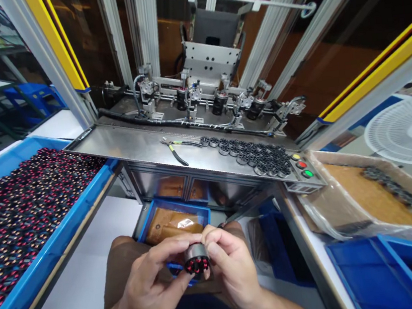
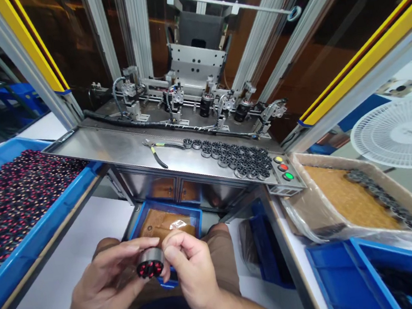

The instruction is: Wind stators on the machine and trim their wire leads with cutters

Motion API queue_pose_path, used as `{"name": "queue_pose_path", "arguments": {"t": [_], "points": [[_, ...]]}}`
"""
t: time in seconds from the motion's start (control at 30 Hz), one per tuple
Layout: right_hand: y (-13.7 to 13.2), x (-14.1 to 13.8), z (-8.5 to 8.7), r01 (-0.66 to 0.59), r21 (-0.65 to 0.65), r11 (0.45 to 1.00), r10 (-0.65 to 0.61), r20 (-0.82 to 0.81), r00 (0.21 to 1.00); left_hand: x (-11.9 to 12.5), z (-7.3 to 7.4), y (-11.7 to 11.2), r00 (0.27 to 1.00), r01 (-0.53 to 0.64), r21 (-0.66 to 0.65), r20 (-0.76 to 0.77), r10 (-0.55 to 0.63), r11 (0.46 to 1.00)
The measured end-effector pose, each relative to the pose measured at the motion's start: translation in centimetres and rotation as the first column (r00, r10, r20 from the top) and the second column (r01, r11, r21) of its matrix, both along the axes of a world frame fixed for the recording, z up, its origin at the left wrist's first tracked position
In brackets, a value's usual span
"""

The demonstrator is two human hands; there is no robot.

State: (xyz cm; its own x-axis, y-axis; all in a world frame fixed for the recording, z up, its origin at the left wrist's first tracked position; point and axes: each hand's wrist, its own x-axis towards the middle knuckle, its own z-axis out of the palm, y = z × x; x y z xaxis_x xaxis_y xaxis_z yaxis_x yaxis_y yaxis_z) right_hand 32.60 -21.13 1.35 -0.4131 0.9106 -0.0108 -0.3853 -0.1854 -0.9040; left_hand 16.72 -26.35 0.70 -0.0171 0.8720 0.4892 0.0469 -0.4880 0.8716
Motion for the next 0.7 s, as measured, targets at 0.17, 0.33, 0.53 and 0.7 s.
{"name": "queue_pose_path", "arguments": {"t": [0.17,0.33,0.53,0.7], "points": [[0.8,0.9,1.8,0.077,0.454,0.888,-0.173,0.172,0.970,0.4,0.5,-0.1,0.971,0.080,-0.198,0.239,-0.032,0.977],[1.5,2.7,3.3,-0.094,0.853,0.513,-0.286,0.273,0.919,0.6,1.3,1.0,0.751,0.504,-0.358,0.631,-0.195,0.786],[2.0,3.7,3.5,-0.141,0.924,0.357,-0.284,0.251,0.925,1.2,1.8,1.6,0.736,0.587,-0.488,0.654,-0.175,0.647],[3.0,4.5,4.0,-0.109,0.884,0.454,-0.237,0.238,0.942,1.3,2.2,1.3,0.794,0.495,-0.494,0.590,-0.143,0.715]]}}
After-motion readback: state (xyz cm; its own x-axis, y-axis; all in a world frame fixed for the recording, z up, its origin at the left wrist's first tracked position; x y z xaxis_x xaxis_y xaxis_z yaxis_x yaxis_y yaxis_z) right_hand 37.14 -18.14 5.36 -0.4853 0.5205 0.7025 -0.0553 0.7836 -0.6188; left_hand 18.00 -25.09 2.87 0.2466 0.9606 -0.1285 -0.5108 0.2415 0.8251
